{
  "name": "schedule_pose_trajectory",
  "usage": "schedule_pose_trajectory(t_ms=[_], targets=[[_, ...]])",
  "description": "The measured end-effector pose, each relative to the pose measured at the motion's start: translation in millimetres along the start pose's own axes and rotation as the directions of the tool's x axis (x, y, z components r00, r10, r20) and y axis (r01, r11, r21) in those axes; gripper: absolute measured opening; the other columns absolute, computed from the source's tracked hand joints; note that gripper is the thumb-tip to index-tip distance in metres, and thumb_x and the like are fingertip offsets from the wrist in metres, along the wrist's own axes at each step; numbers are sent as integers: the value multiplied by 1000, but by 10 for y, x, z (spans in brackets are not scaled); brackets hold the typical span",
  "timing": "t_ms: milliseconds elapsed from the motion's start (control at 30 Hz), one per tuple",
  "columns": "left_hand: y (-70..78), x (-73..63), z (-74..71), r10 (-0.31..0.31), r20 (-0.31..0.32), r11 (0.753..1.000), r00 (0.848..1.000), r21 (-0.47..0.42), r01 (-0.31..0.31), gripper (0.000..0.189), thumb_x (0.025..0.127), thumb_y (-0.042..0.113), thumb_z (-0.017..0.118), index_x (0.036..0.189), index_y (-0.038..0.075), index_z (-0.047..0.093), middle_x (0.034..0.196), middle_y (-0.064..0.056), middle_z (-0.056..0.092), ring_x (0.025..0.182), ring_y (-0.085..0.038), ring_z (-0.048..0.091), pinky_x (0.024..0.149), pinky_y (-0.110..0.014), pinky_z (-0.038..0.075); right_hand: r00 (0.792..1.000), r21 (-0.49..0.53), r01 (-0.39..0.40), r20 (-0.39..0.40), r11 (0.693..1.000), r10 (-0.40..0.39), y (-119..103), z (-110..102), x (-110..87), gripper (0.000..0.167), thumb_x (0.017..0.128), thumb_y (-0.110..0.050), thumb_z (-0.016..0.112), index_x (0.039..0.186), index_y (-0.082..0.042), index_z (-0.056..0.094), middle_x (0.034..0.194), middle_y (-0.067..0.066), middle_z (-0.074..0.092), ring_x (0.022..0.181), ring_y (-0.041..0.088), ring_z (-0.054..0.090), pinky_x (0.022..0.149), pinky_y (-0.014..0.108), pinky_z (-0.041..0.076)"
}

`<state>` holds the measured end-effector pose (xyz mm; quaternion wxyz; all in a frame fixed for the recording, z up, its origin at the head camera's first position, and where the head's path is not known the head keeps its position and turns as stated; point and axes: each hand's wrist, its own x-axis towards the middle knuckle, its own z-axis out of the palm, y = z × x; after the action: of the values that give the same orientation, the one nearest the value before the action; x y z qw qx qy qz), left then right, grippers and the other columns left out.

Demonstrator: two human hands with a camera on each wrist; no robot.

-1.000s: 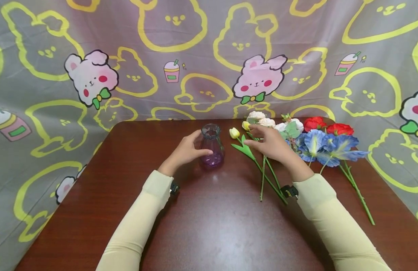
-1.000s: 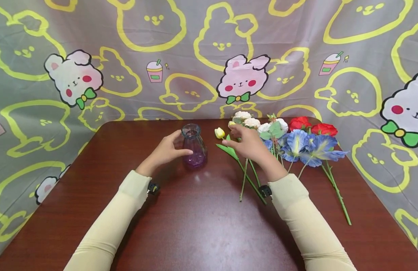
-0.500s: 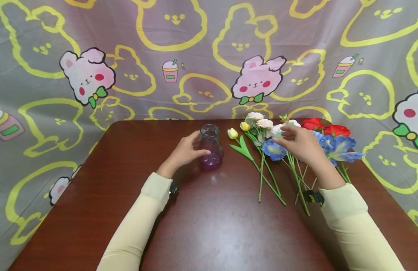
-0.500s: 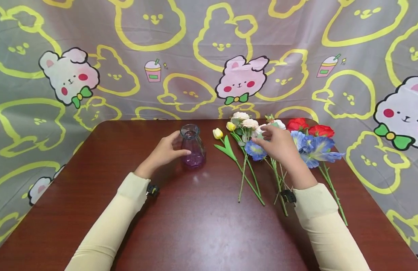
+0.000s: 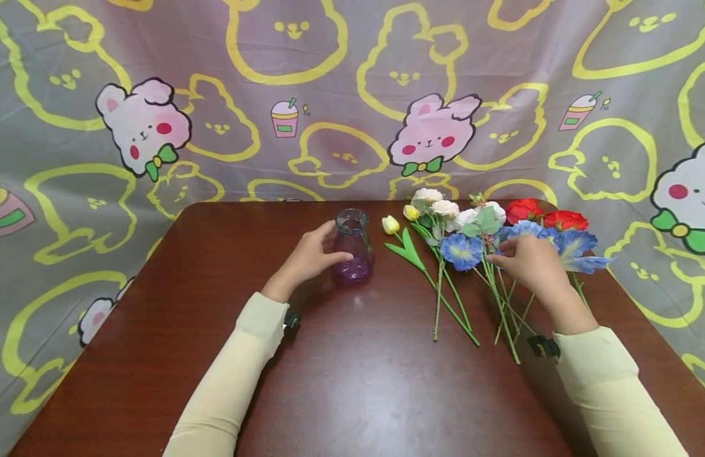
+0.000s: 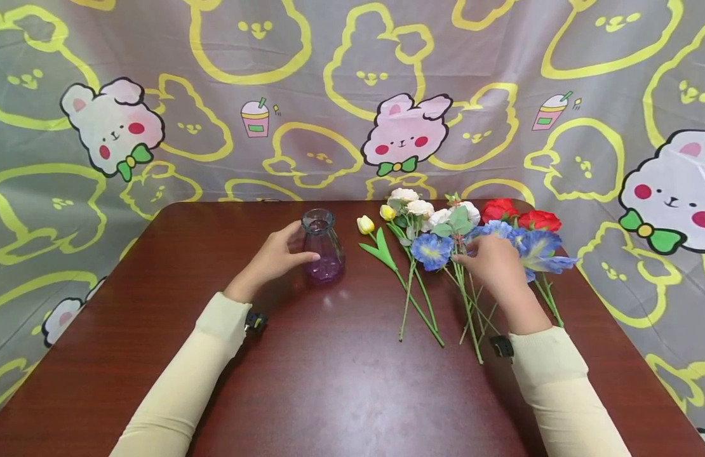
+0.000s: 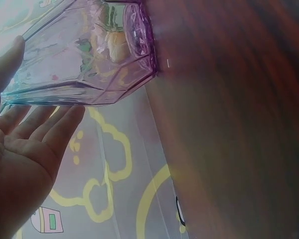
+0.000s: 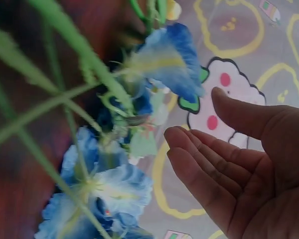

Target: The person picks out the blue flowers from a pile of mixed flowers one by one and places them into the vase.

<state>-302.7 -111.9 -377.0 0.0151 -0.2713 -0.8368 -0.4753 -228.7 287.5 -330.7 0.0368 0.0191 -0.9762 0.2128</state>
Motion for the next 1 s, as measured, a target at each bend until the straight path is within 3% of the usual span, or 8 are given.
schedule_pose_trajectory(t_ms=[167, 233, 333, 433, 633, 1000], targets=[[-15, -2, 1, 8, 0, 1000, 1000, 0, -8, 70, 83, 18, 79, 142, 4, 44, 129, -19, 59, 121, -34, 54, 101, -44, 46, 999, -23, -32, 28, 999, 33, 59, 86, -17, 39, 84, -27, 76, 100, 9, 71, 94, 25, 69, 82, 42, 63, 63, 49, 51], [-13, -4, -2, 13, 1, 1000, 1000, -3, -13, 69, 83, 17, 79, 141, 4, 44, 129, -19, 59, 121, -34, 55, 100, -44, 46, 998, -30, -45, 46, 999, 46, 71, 120, -24, 32, 83, -25, 76, 91, 5, 73, 82, 20, 69, 73, 36, 61, 57, 44, 49], [-15, -3, -2, 21, 1, 1000, 1000, -8, -21, 69, 83, 17, 79, 141, 3, 44, 128, -20, 59, 121, -34, 55, 101, -45, 45, 995, -39, -53, 81, 998, 56, 84, 171, -43, 25, 82, -23, 76, 69, -3, 70, 59, 5, 56, 57, 24, 50, 47, 34, 40], [-18, 2, -2, 23, 1, 1000, 1000, -10, -23, 69, 83, 17, 79, 141, 3, 44, 129, -20, 59, 121, -34, 55, 101, -47, 45, 993, -52, -47, 109, 998, 52, 91, 222, -62, 35, 82, -23, 76, 54, -11, 58, 50, -5, 36, 51, 16, 37, 45, 29, 29], [-24, 5, 2, 20, -2, 1000, 1000, 1, -20, 70, 83, 17, 79, 142, 4, 44, 129, -19, 58, 120, -33, 55, 101, -44, 45, 993, -75, -11, 118, 997, 19, 105, 294, -68, 40, 79, -21, 78, 49, -16, 52, 49, -7, 35, 51, 15, 34, 45, 29, 28], [-24, 7, 11, 7, -5, 1000, 1000, 9, -7, 69, 83, 17, 79, 142, 5, 44, 129, -18, 59, 120, -30, 56, 100, -39, 46, 987, -99, -32, 155, 995, 47, 134, 350, -58, 50, 79, -19, 77, 46, -18, 40, 49, -8, 26, 50, 12, 26, 45, 27, 25]])
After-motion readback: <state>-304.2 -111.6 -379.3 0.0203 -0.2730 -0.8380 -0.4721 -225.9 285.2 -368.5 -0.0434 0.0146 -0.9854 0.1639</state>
